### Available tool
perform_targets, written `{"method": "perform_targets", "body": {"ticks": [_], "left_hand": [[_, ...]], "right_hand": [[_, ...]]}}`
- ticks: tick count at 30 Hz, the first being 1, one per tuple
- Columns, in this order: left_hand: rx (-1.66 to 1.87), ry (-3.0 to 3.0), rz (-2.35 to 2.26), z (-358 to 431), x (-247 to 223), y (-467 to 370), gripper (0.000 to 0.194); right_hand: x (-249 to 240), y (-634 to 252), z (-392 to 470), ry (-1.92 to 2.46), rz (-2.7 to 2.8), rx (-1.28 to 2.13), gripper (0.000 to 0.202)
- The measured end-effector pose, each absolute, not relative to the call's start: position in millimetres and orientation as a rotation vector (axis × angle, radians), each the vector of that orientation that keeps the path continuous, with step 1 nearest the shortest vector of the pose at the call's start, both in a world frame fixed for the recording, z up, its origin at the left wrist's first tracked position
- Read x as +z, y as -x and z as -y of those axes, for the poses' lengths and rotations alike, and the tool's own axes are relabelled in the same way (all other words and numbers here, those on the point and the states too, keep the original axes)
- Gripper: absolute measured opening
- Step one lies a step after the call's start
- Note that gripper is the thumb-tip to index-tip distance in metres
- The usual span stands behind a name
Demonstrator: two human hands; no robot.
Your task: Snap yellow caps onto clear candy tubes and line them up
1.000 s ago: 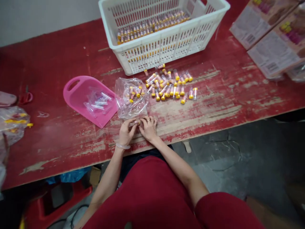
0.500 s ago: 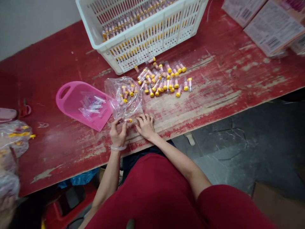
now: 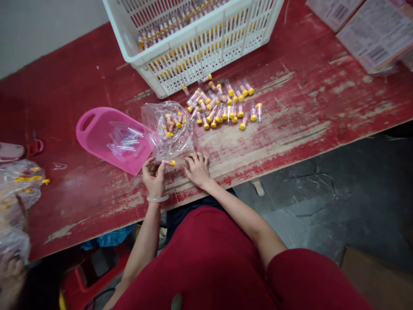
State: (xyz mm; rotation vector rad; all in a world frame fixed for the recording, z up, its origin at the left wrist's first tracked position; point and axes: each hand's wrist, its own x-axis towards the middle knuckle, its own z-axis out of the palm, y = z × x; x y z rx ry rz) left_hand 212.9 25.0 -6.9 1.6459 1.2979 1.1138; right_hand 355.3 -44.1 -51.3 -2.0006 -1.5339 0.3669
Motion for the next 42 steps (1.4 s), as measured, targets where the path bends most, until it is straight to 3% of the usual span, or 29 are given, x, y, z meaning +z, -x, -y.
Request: {"method": "perform_targets", "body": {"ticks": [10,23,28,32,42], "left_hand": [[0.941,-2.273,-1.37,-11.8,-30.6,-217.8,0.034],[0.744,-2.318,-1.239,-8.6,-36.4,-235.0,0.039],[0.836,-2.189,-1.245,-1.0,-32.4,-232.8,0.042],[1.019,-2.132,-1.221,3.8,-29.9,-232.6,0.036],[0.906,-2.135,-1.253,9.5,-35.9,-227.4,0.026]], "right_hand": [[-48.7,-353.9,44.2,2.019,1.527,0.371,0.035],[-31.2,-350.8,40.9,1.863,1.418,0.34,0.041],[-13.2,-343.4,30.8,1.837,1.475,0.405,0.034],[-7.6,-338.1,32.3,1.81,1.507,0.336,0.035],[-14.9,-330.9,33.1,1.979,1.58,0.388,0.024]]}}
